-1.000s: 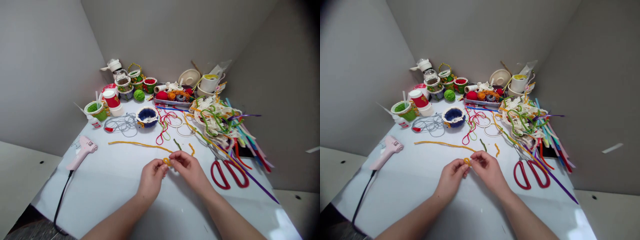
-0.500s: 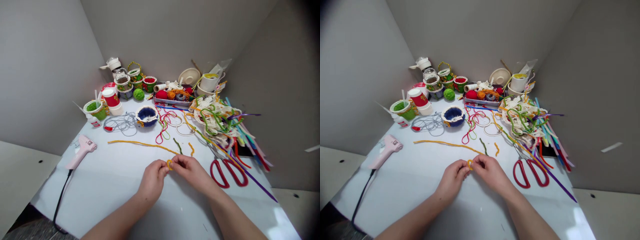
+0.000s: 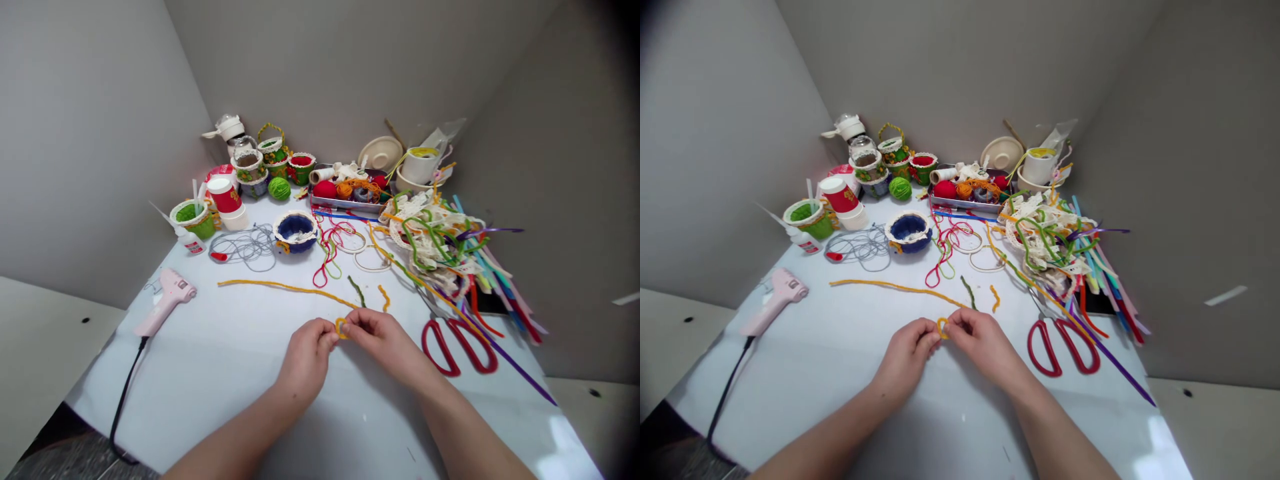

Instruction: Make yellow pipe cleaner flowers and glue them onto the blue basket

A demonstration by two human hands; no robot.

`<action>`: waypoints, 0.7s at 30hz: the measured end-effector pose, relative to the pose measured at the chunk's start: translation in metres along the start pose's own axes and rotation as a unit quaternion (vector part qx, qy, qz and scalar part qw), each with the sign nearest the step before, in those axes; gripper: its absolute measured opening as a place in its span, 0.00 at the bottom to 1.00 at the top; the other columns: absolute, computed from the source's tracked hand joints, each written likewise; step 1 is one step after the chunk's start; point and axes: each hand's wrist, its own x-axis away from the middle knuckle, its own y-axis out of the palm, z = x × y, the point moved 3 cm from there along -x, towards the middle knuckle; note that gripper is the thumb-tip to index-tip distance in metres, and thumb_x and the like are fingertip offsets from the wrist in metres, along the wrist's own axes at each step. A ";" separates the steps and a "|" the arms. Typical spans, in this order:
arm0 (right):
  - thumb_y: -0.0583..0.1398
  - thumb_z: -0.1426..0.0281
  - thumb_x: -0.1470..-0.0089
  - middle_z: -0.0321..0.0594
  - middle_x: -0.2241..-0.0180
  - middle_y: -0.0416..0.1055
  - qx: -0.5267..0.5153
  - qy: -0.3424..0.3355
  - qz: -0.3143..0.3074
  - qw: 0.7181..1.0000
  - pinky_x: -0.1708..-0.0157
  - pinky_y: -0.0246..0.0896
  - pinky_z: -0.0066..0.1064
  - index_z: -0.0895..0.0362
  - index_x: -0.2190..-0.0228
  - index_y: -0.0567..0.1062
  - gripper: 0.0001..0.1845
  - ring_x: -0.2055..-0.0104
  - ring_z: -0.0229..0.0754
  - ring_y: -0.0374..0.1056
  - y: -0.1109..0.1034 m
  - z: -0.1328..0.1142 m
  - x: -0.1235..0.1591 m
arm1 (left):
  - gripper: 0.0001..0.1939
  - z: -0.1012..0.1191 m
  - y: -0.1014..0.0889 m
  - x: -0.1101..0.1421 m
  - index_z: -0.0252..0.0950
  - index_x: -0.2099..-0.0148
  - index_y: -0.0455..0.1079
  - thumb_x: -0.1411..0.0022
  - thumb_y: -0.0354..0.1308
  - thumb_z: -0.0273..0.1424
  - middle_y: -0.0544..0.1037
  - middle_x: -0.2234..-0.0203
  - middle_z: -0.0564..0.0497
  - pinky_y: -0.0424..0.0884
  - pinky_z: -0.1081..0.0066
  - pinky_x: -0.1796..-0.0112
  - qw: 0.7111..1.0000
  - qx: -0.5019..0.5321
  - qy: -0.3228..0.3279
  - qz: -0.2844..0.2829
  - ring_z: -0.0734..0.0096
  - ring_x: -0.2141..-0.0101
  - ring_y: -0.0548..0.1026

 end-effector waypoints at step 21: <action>0.60 0.69 0.54 0.36 0.74 0.71 -0.019 -0.019 0.000 1.000 0.70 0.58 0.28 0.58 0.72 0.74 0.05 0.72 0.37 0.64 0.007 0.005 -0.006 | 0.08 -0.003 -0.003 -0.006 0.37 0.71 0.69 0.41 0.52 0.30 0.73 0.76 0.53 0.62 0.72 0.67 0.999 -0.030 0.002 0.026 0.71 0.72 0.68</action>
